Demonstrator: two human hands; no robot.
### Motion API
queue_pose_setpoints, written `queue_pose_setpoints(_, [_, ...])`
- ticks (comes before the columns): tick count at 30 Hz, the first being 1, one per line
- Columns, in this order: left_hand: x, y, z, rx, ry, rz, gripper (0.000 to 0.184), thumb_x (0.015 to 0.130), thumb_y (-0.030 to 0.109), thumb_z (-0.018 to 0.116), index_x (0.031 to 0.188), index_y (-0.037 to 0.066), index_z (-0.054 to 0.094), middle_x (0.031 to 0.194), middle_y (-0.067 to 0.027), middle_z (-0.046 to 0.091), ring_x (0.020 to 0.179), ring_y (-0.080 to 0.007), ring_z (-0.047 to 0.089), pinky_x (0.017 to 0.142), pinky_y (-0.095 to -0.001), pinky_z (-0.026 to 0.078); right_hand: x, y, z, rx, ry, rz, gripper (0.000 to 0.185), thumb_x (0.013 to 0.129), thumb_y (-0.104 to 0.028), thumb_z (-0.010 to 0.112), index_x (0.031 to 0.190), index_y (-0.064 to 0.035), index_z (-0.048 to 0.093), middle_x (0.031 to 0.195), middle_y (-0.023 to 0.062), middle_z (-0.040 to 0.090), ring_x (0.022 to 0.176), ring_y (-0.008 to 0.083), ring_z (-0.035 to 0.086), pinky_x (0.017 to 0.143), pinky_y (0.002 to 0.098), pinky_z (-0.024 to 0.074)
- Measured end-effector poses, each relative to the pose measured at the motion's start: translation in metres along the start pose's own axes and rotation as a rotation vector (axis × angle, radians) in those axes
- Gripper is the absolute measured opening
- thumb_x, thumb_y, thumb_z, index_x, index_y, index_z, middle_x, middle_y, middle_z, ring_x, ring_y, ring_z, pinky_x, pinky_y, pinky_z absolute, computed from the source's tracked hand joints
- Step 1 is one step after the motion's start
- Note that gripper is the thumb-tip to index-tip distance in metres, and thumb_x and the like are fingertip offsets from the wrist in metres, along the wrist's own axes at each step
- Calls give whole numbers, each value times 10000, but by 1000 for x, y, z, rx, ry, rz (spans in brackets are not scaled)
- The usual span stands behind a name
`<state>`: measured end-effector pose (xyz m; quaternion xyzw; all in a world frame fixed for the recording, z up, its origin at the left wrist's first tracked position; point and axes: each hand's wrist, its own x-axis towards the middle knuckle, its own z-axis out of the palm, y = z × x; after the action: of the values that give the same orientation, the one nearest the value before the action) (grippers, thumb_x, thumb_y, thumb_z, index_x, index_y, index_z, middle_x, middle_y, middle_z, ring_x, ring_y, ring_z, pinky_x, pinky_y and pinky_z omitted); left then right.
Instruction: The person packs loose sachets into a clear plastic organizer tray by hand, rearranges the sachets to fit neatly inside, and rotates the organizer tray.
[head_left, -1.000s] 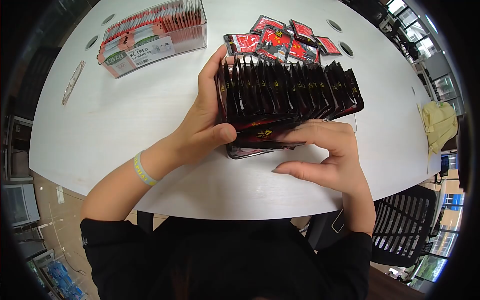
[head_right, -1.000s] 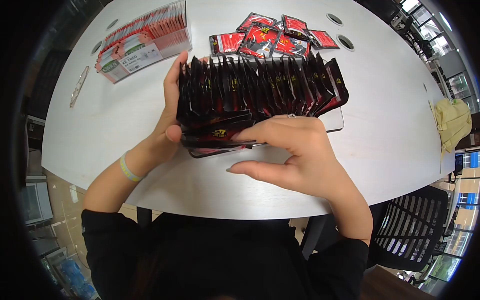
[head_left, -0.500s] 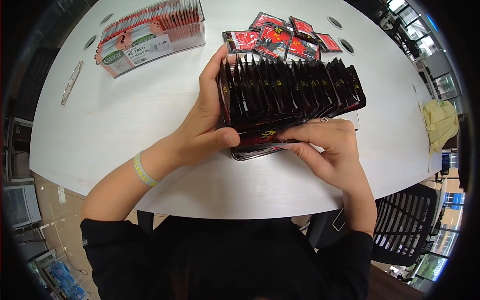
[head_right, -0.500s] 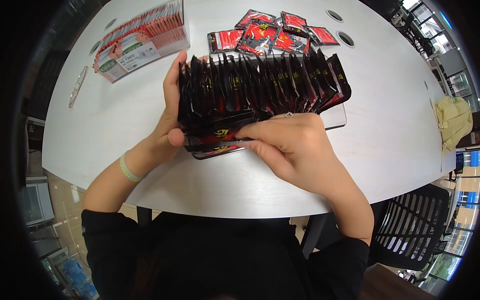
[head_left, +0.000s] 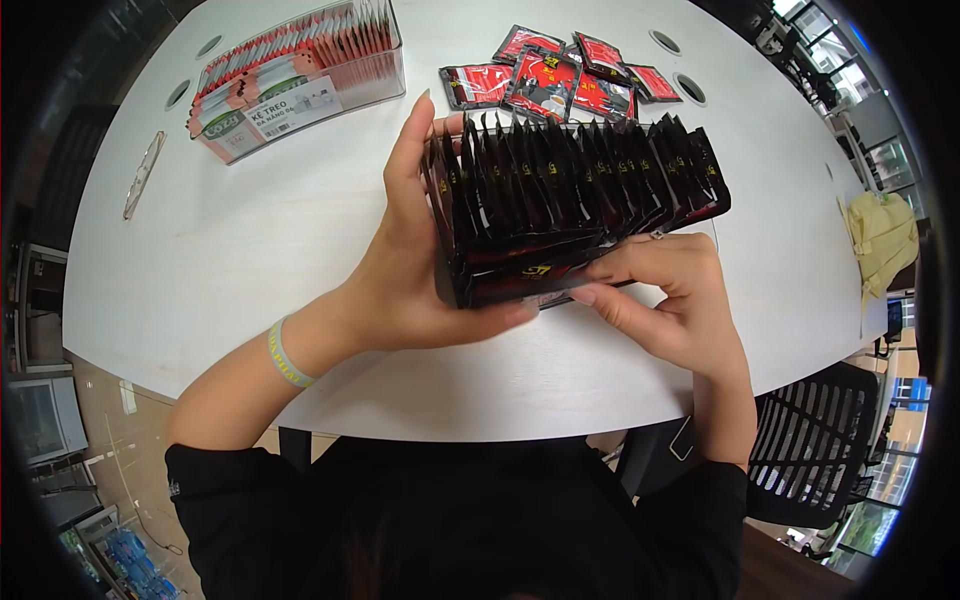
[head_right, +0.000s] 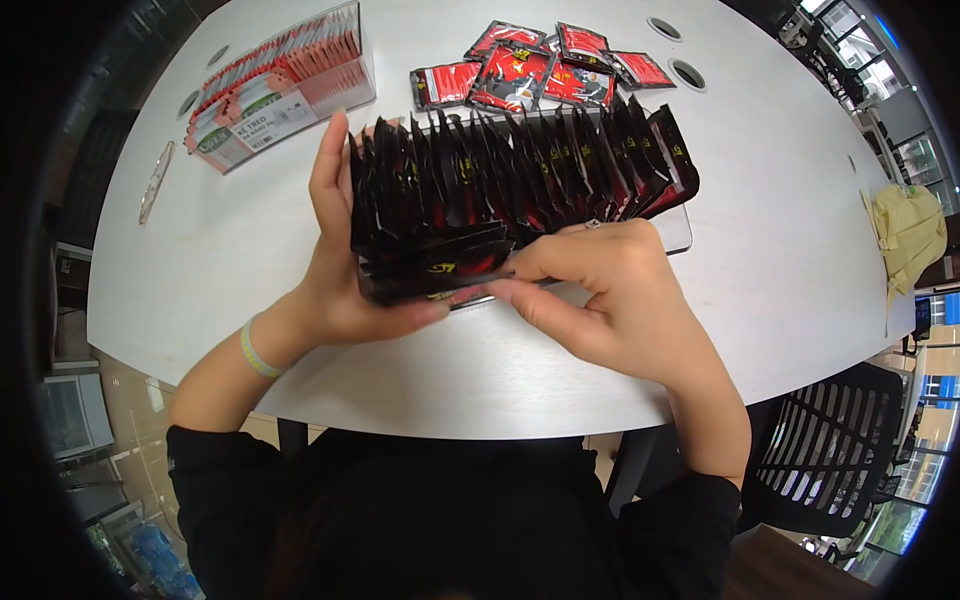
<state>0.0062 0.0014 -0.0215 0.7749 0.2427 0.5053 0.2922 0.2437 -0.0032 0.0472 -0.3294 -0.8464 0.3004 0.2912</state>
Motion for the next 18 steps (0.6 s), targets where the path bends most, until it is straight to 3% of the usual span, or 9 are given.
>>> queue_pose_setpoints(4, [1,-1,-1,-17,-18,-22,1345,618,214,870,1448,11,-169,1447,-210,196,1363,-326,257,1128,-420,205,1,0,-2,-14,4,38,115,750,-81,752,774,21,705,690,111,684,586,173,640,544,251,457])
queue_pose_setpoints(7, [2,2,-3,4,-31,-22,1369,599,214,886,1448,11,-170,1454,-204,188,1375,-318,239,1133,-415,199,2,4,-1,-55,21,-20,170,775,-143,737,746,19,692,659,131,662,522,225,622,476,269,445])
queue_pose_setpoints(10, [2,2,-4,-1,-46,-21,1415,566,233,908,1447,18,-178,1470,-206,165,1388,-315,216,1139,-418,189,1,1,-2,-108,-41,11,224,781,-182,737,774,36,687,636,146,639,522,246,611,485,296,450])
queue_pose_setpoints(13, [2,2,-4,-13,-51,-7,1455,538,255,924,1447,29,-189,1485,-213,135,1396,-319,201,1144,-426,182,0,0,-1,-189,-100,35,211,767,-170,745,816,30,702,697,141,666,621,277,635,580,322,474])
queue_pose_setpoints(16, [2,3,-2,-11,-45,-12,1469,527,259,926,1449,40,-196,1491,-220,115,1397,-325,198,1144,-430,180,-1,-1,5,-335,-89,-131,419,799,-380,695,665,8,610,566,138,550,529,305,572,516,373,453])
queue_pose_setpoints(18, [2,3,-1,-16,-34,-27,1468,525,253,924,1450,46,-197,1491,-222,111,1396,-327,200,1143,-430,181,-2,-8,6,-391,-105,-141,423,789,-382,704,652,4,599,572,134,555,541,303,578,523,373,457])
